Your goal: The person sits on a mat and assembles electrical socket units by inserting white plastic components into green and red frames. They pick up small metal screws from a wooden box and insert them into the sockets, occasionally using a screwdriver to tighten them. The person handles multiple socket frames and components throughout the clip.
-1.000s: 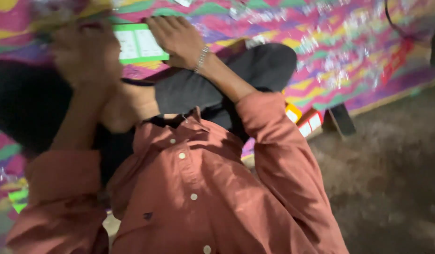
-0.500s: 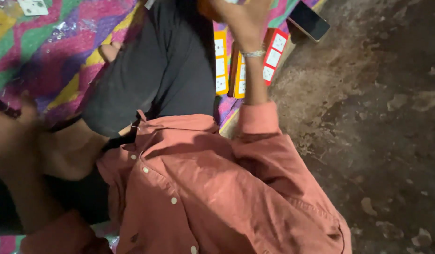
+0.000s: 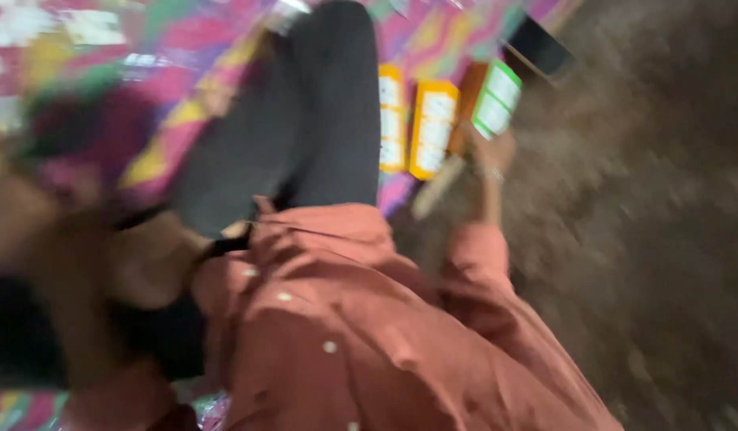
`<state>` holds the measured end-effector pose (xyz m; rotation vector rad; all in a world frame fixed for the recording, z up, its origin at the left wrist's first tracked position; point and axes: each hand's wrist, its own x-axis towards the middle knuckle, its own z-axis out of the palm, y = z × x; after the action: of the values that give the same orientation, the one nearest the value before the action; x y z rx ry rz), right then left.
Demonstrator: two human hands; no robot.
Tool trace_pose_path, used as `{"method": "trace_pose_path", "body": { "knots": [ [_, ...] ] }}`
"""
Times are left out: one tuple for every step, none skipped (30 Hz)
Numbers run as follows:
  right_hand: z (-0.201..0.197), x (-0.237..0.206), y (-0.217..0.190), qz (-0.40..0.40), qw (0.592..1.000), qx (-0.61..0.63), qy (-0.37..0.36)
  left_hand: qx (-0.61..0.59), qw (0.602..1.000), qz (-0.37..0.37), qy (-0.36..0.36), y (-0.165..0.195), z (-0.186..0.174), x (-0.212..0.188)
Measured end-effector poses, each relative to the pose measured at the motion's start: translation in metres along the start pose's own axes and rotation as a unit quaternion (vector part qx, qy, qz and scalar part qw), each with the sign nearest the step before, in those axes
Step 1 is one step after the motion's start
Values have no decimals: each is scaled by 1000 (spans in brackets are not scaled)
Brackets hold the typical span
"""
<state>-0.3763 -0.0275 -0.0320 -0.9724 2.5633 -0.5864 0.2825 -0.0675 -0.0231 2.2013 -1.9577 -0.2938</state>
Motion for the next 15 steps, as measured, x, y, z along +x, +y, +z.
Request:
{"method": "trace_pose_path", "body": {
  "knots": [
    [1, -2, 7, 63, 998, -1, 13, 22, 999, 9, 30, 1, -6, 2],
    [5, -1, 9, 50, 998, 42, 8, 45, 997, 29, 55, 3, -7, 9],
    [3, 3, 12, 33, 997, -67, -9, 60, 994, 44, 78, 6, -6, 15],
    [6, 6, 14, -32, 993, 82, -77, 79, 991, 51, 99, 8, -5, 22],
    [8, 11, 13, -136, 984, 67, -95, 97, 988, 48, 113, 11, -3, 27],
    [10, 16, 11, -151, 978, 107, -95, 110, 986, 42, 121, 15, 0, 30],
    [14, 19, 9, -164, 971, 147, -89, 123, 984, 35, 127, 18, 3, 33],
    [18, 22, 5, -170, 970, 152, -86, 137, 981, 26, 133, 20, 6, 34],
    [20, 24, 1, -155, 977, 121, -79, 150, 979, 11, 136, 20, 7, 32],
    [24, 24, -5, -146, 982, 92, -75, 67, 989, 31, 125, 21, 9, 33],
    [26, 25, -11, -144, 984, 66, -80, -12, 992, 42, 115, 18, 9, 32],
    [30, 27, -18, -132, 988, 23, -72, -57, 987, 37, 146, 14, 8, 32],
    [32, 28, -26, -122, 991, -19, -56, -105, 977, 41, 180, 9, 9, 37],
    [35, 29, -33, -108, 992, -56, -45, -115, 966, 43, 227, -1, 10, 41],
    [36, 30, -41, -114, 988, -102, -13, -122, 952, 53, 276, -16, 10, 52]
  ]
}}
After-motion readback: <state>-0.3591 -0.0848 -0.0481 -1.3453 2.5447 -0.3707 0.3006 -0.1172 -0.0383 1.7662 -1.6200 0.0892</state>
